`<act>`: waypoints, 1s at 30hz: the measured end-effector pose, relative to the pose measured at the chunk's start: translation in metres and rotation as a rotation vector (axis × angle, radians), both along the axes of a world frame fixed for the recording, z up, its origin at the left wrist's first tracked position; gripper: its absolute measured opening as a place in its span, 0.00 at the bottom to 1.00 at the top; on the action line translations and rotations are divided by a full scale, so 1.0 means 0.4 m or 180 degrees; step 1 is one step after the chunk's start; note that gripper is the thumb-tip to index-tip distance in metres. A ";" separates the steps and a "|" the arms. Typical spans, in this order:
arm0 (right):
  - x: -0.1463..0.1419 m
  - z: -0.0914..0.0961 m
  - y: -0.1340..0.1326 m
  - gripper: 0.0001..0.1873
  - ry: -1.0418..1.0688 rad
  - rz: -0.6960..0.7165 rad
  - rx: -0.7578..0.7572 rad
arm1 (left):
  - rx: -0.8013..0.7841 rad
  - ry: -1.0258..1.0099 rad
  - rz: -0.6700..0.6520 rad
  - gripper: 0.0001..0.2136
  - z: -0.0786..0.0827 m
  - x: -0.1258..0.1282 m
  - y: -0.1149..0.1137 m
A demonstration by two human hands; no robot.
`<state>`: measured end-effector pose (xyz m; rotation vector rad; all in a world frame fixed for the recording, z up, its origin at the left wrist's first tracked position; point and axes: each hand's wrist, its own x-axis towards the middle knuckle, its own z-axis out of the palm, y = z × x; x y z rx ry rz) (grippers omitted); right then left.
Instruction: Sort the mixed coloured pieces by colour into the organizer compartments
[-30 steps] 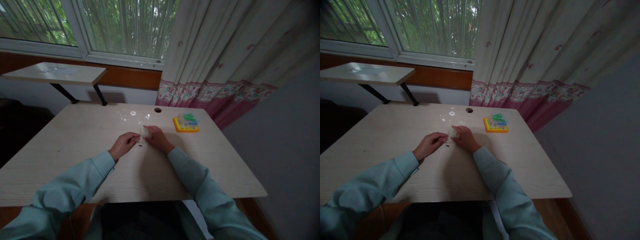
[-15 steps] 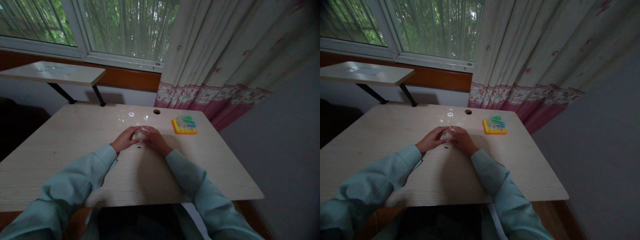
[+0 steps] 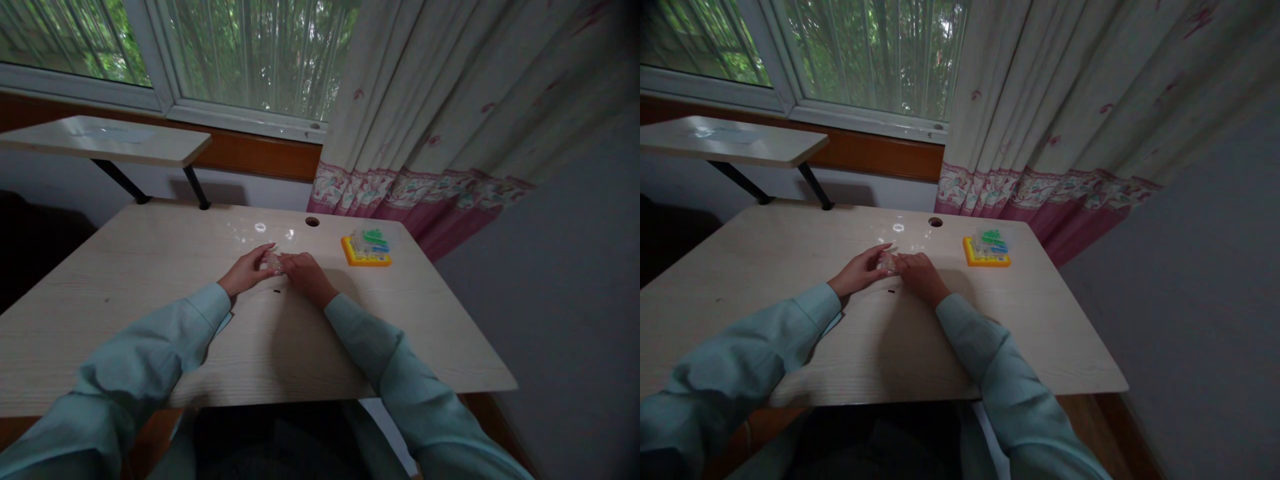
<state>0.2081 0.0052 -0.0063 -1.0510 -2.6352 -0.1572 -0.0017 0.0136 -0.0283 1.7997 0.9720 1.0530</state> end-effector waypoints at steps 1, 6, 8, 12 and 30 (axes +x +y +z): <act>-0.003 0.003 0.001 0.19 -0.0047 -0.0033 0.0034 | -0.0069 -0.0092 -0.0027 0.34 -0.002 0.000 0.002; 0.003 0.008 0.023 0.18 -0.0066 -0.0165 0.0039 | -0.0242 -0.0391 -0.0176 0.36 -0.003 0.002 0.005; 0.010 0.009 0.038 0.18 0.0074 -0.0183 -0.0007 | -0.0251 -0.0457 -0.0262 0.36 0.001 0.003 0.005; 0.005 0.026 0.074 0.20 0.0455 -0.0403 -0.0023 | -0.0297 -0.0667 -0.0375 0.38 0.015 -0.007 0.006; -0.408 0.056 0.178 0.08 0.1559 0.0290 -0.1485 | -0.0473 -0.1635 0.1469 0.25 0.042 -0.356 -0.040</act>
